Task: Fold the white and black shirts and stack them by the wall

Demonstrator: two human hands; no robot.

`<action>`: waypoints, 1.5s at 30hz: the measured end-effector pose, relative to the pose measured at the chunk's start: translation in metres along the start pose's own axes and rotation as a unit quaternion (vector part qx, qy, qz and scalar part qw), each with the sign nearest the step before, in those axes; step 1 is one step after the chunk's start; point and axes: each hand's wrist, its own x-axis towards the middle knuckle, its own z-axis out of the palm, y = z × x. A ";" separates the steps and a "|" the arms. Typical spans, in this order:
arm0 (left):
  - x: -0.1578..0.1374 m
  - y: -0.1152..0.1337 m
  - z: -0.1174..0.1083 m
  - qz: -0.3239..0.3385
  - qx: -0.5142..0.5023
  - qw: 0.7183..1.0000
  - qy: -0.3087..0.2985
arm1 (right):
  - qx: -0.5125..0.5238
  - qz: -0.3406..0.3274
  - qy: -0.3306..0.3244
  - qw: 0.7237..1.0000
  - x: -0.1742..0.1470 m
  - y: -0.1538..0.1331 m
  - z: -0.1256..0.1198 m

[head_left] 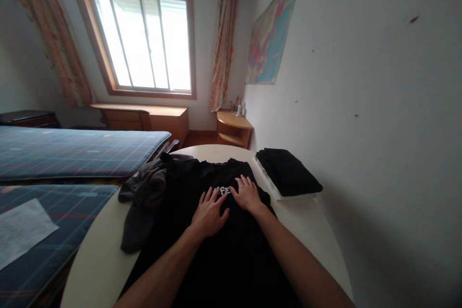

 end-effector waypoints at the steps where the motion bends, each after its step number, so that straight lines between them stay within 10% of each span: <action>1: 0.000 0.000 0.000 0.000 0.000 1.000 -0.001 | 0.000 0.009 -0.009 1.000 -0.001 0.002 0.004; 12: 0.000 0.001 -0.002 -0.008 0.003 1.000 -0.011 | 0.047 0.002 0.089 0.995 0.006 0.026 -0.006; 45: 0.002 0.004 -0.005 -0.019 -0.035 0.999 -0.005 | -0.027 0.073 0.005 0.997 0.118 0.011 0.016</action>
